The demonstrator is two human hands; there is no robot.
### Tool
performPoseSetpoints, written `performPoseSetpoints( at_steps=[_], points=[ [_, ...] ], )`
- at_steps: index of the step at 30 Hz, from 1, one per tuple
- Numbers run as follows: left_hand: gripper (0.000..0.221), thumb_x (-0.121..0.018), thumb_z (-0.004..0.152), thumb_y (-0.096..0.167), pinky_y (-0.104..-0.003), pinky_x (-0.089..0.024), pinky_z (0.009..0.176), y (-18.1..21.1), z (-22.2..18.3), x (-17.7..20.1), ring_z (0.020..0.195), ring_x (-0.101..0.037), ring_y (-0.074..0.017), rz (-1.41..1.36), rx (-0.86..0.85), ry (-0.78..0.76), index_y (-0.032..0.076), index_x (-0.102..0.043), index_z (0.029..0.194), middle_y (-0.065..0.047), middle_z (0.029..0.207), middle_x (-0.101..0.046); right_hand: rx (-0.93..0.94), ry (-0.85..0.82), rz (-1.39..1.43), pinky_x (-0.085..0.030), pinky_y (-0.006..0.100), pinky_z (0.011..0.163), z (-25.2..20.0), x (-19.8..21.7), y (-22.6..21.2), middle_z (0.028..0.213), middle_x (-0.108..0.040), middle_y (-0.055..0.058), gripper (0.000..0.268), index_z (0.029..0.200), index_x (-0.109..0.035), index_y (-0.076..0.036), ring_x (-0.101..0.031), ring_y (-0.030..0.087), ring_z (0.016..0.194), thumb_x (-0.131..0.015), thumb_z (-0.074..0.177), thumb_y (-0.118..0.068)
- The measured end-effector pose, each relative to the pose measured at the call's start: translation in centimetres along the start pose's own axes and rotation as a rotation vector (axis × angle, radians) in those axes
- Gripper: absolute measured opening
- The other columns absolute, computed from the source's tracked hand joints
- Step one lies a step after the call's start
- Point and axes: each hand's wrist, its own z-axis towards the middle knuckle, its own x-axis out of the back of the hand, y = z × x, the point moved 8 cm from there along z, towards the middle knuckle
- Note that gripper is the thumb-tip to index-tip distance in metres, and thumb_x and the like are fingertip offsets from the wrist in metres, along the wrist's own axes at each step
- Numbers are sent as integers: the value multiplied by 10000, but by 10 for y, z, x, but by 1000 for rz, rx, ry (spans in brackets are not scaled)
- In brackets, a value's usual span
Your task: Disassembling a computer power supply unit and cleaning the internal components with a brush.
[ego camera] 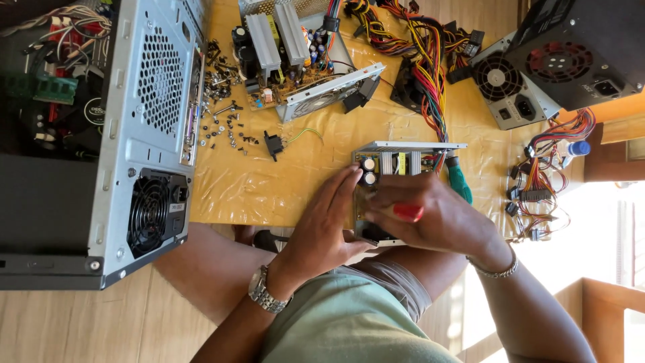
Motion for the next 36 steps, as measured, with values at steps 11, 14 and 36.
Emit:
performPoseSetpoints(
  at_steps=[11, 14, 36],
  points=[
    [1169, -973, 560, 71, -526, -306, 1224, -1, -1, 0, 1418, -414, -493, 0, 31, -16, -101, -331, 1521, -342, 1493, -403, -127, 288, -35, -384, 239, 335, -14, 23, 19, 673, -665, 126, 116, 849, -716, -1, -581, 167, 410, -738, 914, -95],
    [1180, -964, 563, 43, -535, -301, 1218, 1, -1, 0, 1412, -409, -508, -22, 48, -22, -116, -303, 1528, -363, 1491, -396, -208, 401, -123, -379, 226, 326, -27, 21, 21, 636, -662, 131, 118, 851, -702, 6, -584, 156, 395, -763, 898, -82],
    [1189, -980, 600, 129, -520, -311, 1219, -3, -4, -1, 1417, -421, -484, 19, 20, 1, -102, -290, 1540, -351, 1509, -409, -227, 503, -231, -413, 283, 399, -26, 35, 31, 474, -560, 81, 67, 849, -712, -30, -554, 228, 393, -706, 916, -27]
  ],
)
